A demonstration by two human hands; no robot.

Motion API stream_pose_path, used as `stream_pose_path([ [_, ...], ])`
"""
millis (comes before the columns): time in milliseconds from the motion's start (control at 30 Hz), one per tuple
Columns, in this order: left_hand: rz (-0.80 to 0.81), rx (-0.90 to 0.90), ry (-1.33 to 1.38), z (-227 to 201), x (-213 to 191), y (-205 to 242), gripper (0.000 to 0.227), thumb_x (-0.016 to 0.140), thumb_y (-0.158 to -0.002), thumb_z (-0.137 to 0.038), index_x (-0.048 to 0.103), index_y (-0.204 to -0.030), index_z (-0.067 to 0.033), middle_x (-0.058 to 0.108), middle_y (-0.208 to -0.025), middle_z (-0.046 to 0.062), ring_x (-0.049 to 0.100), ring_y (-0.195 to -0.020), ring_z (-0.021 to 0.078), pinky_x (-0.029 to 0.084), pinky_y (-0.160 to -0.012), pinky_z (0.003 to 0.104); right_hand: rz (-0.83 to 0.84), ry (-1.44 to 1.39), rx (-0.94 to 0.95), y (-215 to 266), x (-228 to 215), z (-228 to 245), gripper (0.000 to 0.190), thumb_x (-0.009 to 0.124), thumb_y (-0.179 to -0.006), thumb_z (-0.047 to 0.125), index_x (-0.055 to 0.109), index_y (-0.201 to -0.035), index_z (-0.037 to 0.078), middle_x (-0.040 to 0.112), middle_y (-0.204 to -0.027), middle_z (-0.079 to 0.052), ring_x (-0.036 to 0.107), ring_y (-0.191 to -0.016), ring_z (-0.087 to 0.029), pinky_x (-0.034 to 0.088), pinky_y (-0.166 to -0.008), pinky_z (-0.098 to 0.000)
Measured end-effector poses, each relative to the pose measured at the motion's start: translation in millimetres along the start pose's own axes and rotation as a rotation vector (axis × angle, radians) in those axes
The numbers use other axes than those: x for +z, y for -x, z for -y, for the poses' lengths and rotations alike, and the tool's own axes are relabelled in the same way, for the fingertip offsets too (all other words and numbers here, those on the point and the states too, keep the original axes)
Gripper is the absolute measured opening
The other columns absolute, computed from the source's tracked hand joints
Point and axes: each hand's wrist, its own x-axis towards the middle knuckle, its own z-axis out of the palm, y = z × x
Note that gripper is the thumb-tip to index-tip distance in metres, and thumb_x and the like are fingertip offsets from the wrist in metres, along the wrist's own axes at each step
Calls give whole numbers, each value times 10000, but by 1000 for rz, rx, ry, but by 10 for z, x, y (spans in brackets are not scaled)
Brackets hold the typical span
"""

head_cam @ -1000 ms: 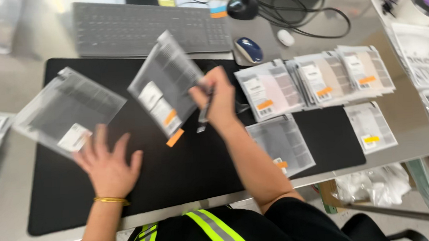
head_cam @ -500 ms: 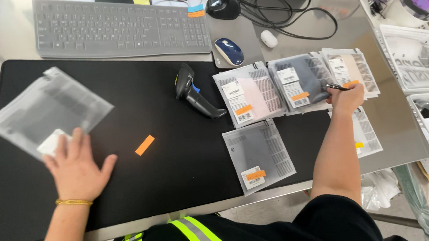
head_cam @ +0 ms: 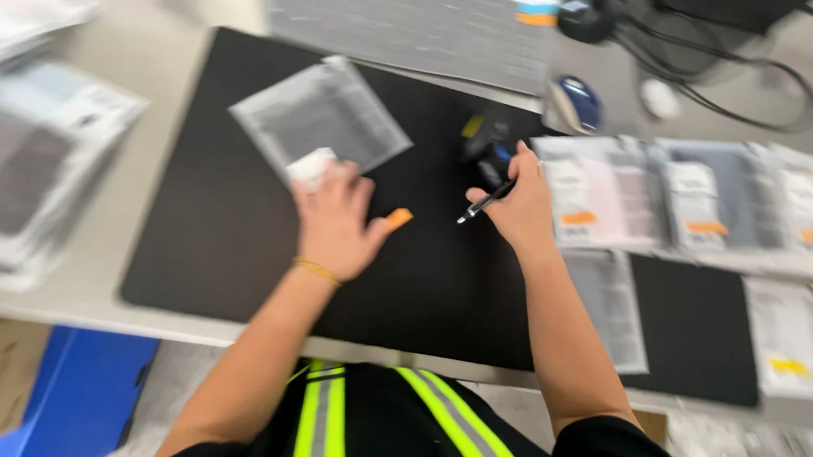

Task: The person repeatedly picks up small plastic packages, scans their barcodes with a handheld scanner, writes on orange labels with a pen, and places the labeled packages into a stack. The process is repeated for multiple packages.

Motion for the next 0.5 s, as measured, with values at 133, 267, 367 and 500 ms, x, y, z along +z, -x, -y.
stream_pose_path([
  [133, 54, 167, 204, -93, -137, 447, 595, 725, -840, -432, 632, -1350, -140, 448, -1496, 204, 348, -1462, 432, 230, -1194, 636, 69, 270, 188, -196, 314, 505, 495, 907, -764, 176, 474, -987, 86, 652, -977, -176, 625, -944, -419, 474, -795, -501],
  [267, 190, 166, 199, -95, -176, 564, 579, 700, -861, -462, 627, -1375, -205, 389, -1556, 240, 302, -1482, 427, 211, -1217, 584, 236, -289, 276, -269, 283, 752, 402, 797, -842, 131, 409, -931, 75, 677, -901, -199, 651, -748, -331, 540, -683, -400],
  [367, 197, 186, 187, -56, -148, 507, 656, 693, -841, -488, 594, -1408, -173, 422, -1559, 196, 300, -1477, 399, 191, -1204, 613, 533, -1025, 411, -198, 369, 1026, 252, 677, -923, 133, 431, -884, 94, 752, -1000, -201, 695, -701, -213, 584, -605, -322],
  [500, 265, 222, 140, 9, -120, 395, 707, 699, -822, -512, 575, -1404, -129, 427, -1526, 192, 279, -1487, 381, 173, -1197, 625, 692, -1139, 544, -179, 616, 1423, 236, 671, -919, 126, 451, -859, 66, 723, -941, -229, 692, -668, -208, 585, -554, -330],
])
